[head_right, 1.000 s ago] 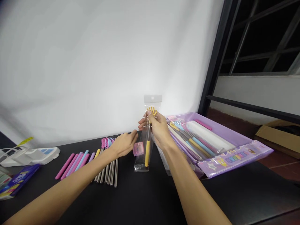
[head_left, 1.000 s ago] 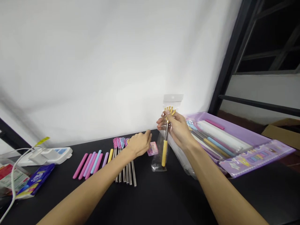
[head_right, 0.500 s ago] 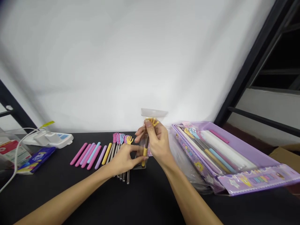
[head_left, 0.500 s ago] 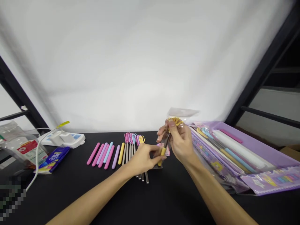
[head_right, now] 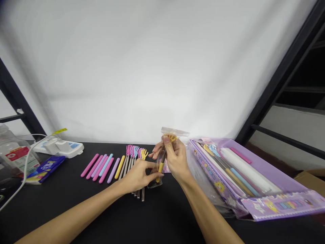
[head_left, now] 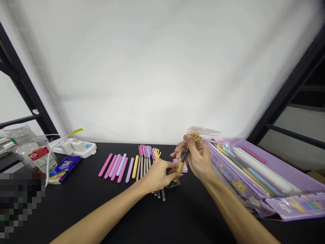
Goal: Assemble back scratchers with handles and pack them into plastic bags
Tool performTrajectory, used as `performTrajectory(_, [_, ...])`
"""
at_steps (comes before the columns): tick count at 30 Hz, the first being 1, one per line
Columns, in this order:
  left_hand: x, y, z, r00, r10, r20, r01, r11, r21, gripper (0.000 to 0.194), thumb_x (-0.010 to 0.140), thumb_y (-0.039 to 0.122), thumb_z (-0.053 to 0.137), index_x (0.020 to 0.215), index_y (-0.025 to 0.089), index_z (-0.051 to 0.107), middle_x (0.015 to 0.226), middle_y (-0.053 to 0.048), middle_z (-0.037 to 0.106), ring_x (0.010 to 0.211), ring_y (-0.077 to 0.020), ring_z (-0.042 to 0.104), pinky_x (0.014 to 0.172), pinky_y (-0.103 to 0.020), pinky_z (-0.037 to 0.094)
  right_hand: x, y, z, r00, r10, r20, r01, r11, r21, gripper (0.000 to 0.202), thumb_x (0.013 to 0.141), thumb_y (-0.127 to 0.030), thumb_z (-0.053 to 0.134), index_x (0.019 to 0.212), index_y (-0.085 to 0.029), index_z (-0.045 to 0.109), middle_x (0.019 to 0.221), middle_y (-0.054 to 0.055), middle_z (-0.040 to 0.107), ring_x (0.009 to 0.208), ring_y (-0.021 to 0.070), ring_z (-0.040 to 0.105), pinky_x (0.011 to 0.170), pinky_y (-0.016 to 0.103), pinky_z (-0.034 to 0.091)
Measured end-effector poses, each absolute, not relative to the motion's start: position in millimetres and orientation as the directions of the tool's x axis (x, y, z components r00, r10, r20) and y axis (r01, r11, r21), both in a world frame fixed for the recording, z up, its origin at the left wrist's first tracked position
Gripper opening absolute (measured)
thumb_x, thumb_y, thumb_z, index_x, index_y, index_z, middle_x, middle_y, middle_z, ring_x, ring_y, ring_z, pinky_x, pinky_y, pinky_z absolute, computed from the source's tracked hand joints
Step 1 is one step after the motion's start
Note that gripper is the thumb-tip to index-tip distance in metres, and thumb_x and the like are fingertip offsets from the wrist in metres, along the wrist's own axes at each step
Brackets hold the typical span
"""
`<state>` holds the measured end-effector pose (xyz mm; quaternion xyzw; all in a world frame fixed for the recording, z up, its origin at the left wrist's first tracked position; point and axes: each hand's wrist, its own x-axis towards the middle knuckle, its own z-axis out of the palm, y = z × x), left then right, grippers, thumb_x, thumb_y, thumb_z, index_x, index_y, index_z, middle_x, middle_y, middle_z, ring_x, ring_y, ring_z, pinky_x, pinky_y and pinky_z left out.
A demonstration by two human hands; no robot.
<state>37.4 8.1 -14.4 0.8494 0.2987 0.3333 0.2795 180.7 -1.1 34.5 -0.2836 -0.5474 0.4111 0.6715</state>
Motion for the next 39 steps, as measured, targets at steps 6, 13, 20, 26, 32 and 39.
performTrajectory(6, [36.0, 8.7, -18.3, 0.608, 0.691, 0.391, 0.339, -0.671, 0.660, 0.026, 0.088, 0.035, 0.061, 0.070, 0.016, 0.064, 0.058, 0.004, 0.052, 0.054, -0.0093, 0.044, 0.060, -0.021, 0.036, 175.8, -0.9, 31.1, 0.050, 0.869, 0.493, -0.225, 0.490, -0.842, 0.031, 0.086, -0.051, 0.060, 0.080, -0.021, 0.058, 0.068, 0.004, 0.070, 0.057, 0.0175, 0.066, 0.053, 0.030, 0.055])
performTrajectory(13, [36.4, 8.5, -19.1, 0.618, 0.699, 0.359, 0.355, -0.656, 0.666, 0.027, 0.088, 0.035, 0.060, 0.072, 0.015, 0.067, 0.058, 0.003, 0.054, 0.051, -0.0088, 0.041, 0.055, -0.022, 0.034, 178.7, 0.2, 26.9, 0.060, 0.875, 0.480, -0.214, 0.481, -0.850, 0.031, 0.086, -0.052, 0.060, 0.081, -0.021, 0.058, 0.067, 0.003, 0.070, 0.057, 0.0178, 0.067, 0.053, 0.030, 0.055])
performTrajectory(20, [36.8, 8.9, -22.5, 0.622, 0.702, 0.346, 0.341, -0.641, 0.688, 0.026, 0.087, 0.033, 0.060, 0.069, 0.015, 0.065, 0.057, 0.004, 0.053, 0.051, -0.0083, 0.041, 0.054, -0.022, 0.032, 179.5, 0.4, 23.9, 0.022, 0.879, 0.476, -0.242, 0.467, -0.851, 0.030, 0.088, -0.050, 0.060, 0.081, -0.021, 0.058, 0.068, 0.003, 0.070, 0.059, 0.0171, 0.067, 0.059, 0.031, 0.055])
performTrajectory(26, [37.9, 1.0, 1.2, 0.606, 0.732, 0.312, 0.253, -0.549, 0.797, 0.022, 0.089, 0.033, 0.057, 0.095, 0.016, 0.070, 0.074, -0.001, 0.065, 0.066, -0.0123, 0.056, 0.064, -0.024, 0.043, 194.0, 3.1, 42.9, 0.234, 0.855, 0.463, -0.262, 0.514, -0.817, 0.029, 0.082, -0.050, 0.066, 0.079, -0.021, 0.061, 0.078, 0.002, 0.069, 0.076, 0.0177, 0.068, 0.070, 0.031, 0.055])
performTrajectory(32, [15.8, -6.0, 12.7, 0.646, 0.743, 0.174, 0.137, -0.337, 0.931, 0.066, 0.074, 0.021, 0.075, 0.135, 0.025, 0.052, 0.105, -0.006, 0.067, 0.097, -0.0201, 0.064, 0.089, -0.035, 0.052, 219.0, 15.0, 41.0, 0.411, 0.865, 0.288, -0.265, 0.415, -0.870, 0.032, 0.077, -0.054, 0.070, 0.086, -0.023, 0.064, 0.066, -0.003, 0.056, 0.055, 0.0106, 0.051, 0.045, 0.020, 0.038])
performTrajectory(39, [8.7, -16.9, -6.0, 0.529, 0.846, 0.070, 0.144, -0.171, 0.975, 0.057, 0.074, 0.028, 0.077, 0.128, 0.021, 0.057, 0.095, -0.006, 0.071, 0.089, -0.0201, 0.069, 0.084, -0.035, 0.055, 218.5, 19.4, 27.7, 0.339, 0.917, 0.211, -0.311, 0.321, -0.895, 0.038, 0.076, -0.057, 0.069, 0.096, -0.025, 0.063, 0.064, -0.004, 0.060, 0.051, 0.0091, 0.049, 0.043, 0.018, 0.034])
